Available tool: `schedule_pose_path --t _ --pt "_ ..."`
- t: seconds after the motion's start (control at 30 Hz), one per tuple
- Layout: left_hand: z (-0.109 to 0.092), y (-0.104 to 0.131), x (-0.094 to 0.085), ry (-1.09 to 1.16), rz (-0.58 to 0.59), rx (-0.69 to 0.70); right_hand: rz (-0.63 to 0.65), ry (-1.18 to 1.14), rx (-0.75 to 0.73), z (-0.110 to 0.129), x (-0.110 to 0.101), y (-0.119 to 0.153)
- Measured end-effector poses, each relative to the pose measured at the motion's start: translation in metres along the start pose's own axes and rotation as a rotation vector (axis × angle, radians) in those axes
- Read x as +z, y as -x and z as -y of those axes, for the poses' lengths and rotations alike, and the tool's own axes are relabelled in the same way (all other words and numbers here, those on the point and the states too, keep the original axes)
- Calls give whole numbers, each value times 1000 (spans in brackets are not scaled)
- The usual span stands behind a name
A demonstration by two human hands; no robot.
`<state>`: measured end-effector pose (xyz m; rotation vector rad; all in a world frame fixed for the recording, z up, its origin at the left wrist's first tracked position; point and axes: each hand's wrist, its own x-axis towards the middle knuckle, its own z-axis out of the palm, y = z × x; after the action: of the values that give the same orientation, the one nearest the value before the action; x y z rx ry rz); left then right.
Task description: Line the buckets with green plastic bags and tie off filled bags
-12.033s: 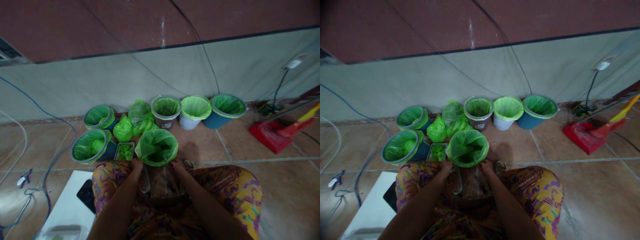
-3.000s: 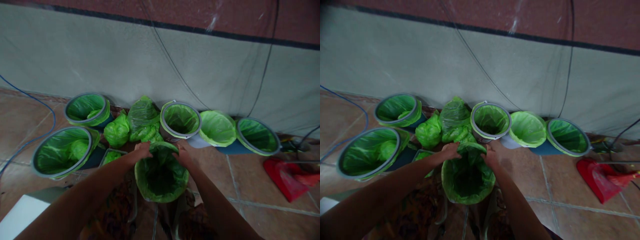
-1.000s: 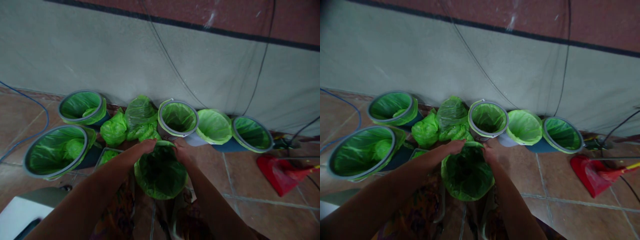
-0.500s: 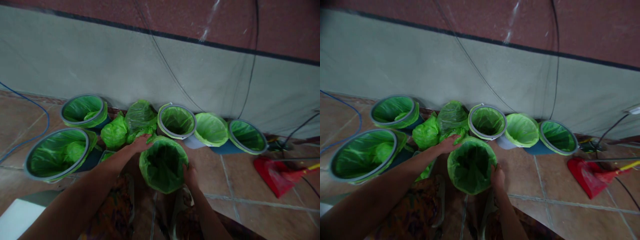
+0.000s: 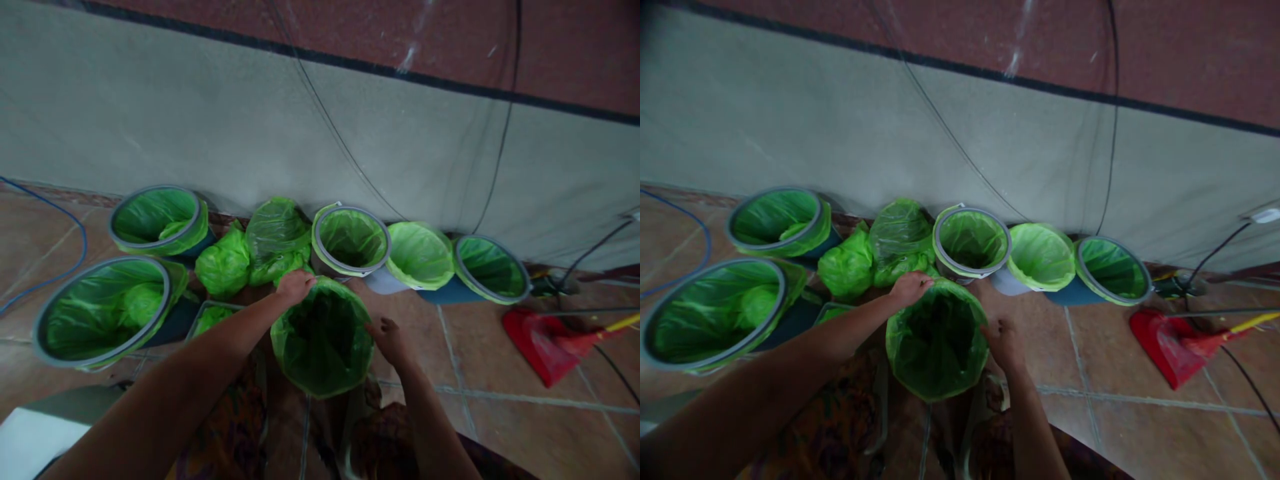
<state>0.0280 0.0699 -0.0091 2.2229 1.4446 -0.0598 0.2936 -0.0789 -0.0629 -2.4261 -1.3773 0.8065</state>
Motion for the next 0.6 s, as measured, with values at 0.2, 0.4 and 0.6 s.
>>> schedule_pose_path --t 0.2,0.4,0.6 --pt "-5 -7 4 -64 -8 -6 14 -3 -323 77 -13 -50" --pt "-8 -16 10 -117 38 -11 163 134 -452 78 20 -65" --pt "-4 -15 21 -73 102 -65 188 238 -440 72 17 -64"
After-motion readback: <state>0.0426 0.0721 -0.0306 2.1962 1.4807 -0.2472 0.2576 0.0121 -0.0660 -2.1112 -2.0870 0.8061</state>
